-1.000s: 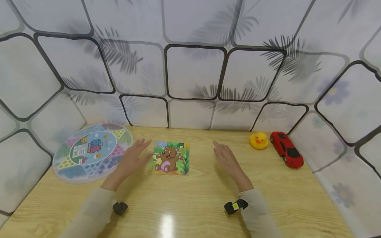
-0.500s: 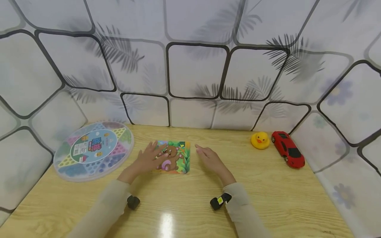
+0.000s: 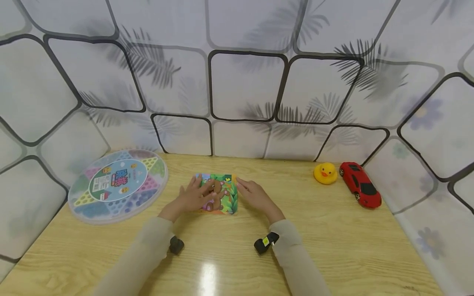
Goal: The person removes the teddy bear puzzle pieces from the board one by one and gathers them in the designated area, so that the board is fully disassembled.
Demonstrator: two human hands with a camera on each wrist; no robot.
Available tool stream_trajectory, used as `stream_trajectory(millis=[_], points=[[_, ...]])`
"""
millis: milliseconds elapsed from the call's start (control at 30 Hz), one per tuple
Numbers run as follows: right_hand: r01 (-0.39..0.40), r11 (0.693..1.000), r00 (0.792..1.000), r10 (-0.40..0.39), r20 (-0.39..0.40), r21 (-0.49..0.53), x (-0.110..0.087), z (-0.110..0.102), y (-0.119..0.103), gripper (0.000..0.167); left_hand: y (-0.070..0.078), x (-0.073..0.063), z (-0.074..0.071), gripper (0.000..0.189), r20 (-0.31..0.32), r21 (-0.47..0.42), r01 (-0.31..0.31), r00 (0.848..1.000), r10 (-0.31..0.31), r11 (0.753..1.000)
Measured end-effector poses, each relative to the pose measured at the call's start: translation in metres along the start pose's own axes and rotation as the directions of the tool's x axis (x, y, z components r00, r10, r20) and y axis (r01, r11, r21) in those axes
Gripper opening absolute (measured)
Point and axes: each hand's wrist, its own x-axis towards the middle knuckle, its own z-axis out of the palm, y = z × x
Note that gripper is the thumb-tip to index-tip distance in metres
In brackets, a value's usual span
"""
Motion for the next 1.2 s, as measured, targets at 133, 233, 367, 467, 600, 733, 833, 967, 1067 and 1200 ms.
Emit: stream_trajectory(millis=[133,233,367,467,600,733,833,967,1067,1200], points=[[-0.019,1.0,0.999,0.019,0.05,-0.011,0.006,-0.001,-0.004,0.056,0.0,0.002,0.001,0.064,0.026,0.026,0.016,1.0,-0.017,1.0],[-0.006,1.0,0.997,0.008,0.074,-0.022,0.011,-0.001,-0.006,0.055,0.0,0.003,0.002,0.064,0.037,0.075,0.027,0.999,-0.03,0.997],[0.024,0.999,0.996,-0.021,0.091,-0.029,0.018,0.002,-0.006,0.051,-0.002,0.004,0.003,0.064,0.045,0.137,0.034,0.998,-0.041,0.99],[0.032,0.999,0.995,-0.028,0.1,-0.039,0.025,0.005,-0.004,0.05,-0.002,0.004,0.002,0.063,0.047,0.141,0.038,0.998,-0.045,0.989],[0.009,0.997,0.995,-0.002,0.097,-0.078,0.031,0.009,-0.002,0.051,0.0,0.003,0.0,0.063,0.055,0.147,0.042,0.997,-0.051,0.988],[-0.021,0.991,0.997,0.03,0.067,-0.134,0.035,0.009,-0.002,0.051,0.001,0.002,-0.001,0.063,0.06,0.161,0.046,0.997,-0.056,0.986],[-0.045,0.987,0.998,0.053,0.046,-0.153,0.037,0.01,-0.001,0.05,0.002,0.002,-0.001,0.063,0.064,0.166,0.046,0.996,-0.057,0.985],[-0.077,0.981,0.996,0.084,0.032,-0.179,0.041,0.01,-0.004,0.051,0.003,0.0,-0.003,0.063,0.073,0.151,0.053,0.995,-0.064,0.987],[-0.113,0.974,0.992,0.122,0.034,-0.194,0.044,0.01,-0.007,0.052,0.004,-0.001,-0.004,0.064,0.074,0.144,0.057,0.995,-0.068,0.988],[-0.186,0.966,0.978,0.2,0.063,-0.178,0.048,0.009,-0.011,0.051,0.004,0.0,-0.004,0.064,0.074,0.148,0.058,0.995,-0.069,0.987]])
